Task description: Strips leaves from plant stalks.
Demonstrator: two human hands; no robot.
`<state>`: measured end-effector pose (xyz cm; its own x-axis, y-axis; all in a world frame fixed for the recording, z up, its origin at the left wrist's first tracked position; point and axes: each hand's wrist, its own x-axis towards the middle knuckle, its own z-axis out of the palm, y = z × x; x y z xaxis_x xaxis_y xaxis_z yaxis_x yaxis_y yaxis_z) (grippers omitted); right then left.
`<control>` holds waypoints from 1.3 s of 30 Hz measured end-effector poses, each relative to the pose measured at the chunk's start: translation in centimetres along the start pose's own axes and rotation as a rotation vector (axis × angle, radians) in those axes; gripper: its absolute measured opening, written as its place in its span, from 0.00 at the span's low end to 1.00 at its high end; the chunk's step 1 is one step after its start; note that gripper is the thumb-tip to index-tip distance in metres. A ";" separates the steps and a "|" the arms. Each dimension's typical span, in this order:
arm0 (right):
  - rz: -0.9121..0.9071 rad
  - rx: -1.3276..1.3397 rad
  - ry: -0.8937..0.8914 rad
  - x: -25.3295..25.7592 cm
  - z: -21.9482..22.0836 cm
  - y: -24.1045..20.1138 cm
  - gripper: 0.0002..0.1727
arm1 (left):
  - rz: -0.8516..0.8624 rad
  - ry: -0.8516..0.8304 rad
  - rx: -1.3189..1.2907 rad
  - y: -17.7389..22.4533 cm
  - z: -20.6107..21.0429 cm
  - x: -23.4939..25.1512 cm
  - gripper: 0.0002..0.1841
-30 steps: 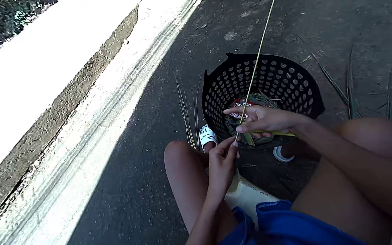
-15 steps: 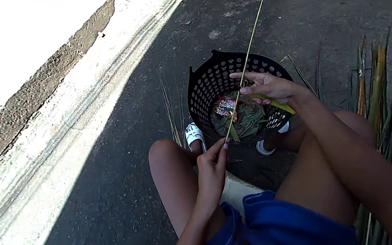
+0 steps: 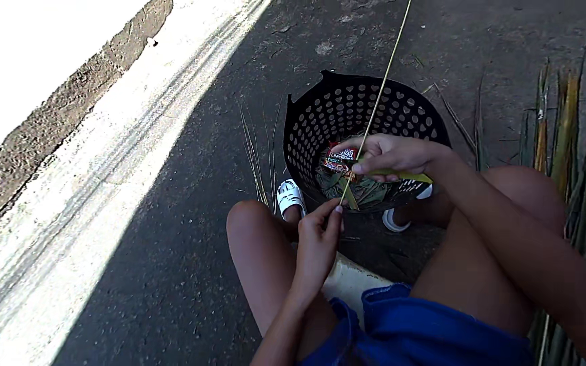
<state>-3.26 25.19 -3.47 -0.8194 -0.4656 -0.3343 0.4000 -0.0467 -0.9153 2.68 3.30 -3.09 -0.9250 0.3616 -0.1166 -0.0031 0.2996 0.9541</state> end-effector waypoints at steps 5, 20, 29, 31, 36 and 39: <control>0.084 -0.071 -0.004 1.0 1.4 0.8 0.26 | -0.231 -0.037 -0.205 0.4 0.0 1.2 0.13; 0.133 -0.048 -0.010 1.3 -1.7 -0.3 0.22 | -0.263 -0.054 -0.281 0.2 0.5 0.7 0.14; 0.083 -0.083 0.372 1.7 -5.6 -1.4 0.15 | -0.271 -0.047 -0.247 -0.5 0.3 -1.5 0.13; 0.094 -0.016 0.528 2.1 -6.0 -1.1 0.12 | -0.259 -0.053 -0.211 -0.5 0.2 -2.2 0.13; -0.114 0.260 0.643 2.0 -6.0 -1.2 0.14 | -0.109 0.035 -0.025 -1.5 -1.1 -4.2 0.12; -0.347 0.227 0.246 1.2 -4.6 -0.3 0.20 | 0.015 0.060 0.201 -1.1 -1.7 -4.8 0.13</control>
<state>-6.23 28.73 -4.58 -0.9822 -0.1672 -0.0858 0.1427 -0.3666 -0.9194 6.49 -0.31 -3.14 -0.9454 0.3158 -0.0798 0.0817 0.4670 0.8805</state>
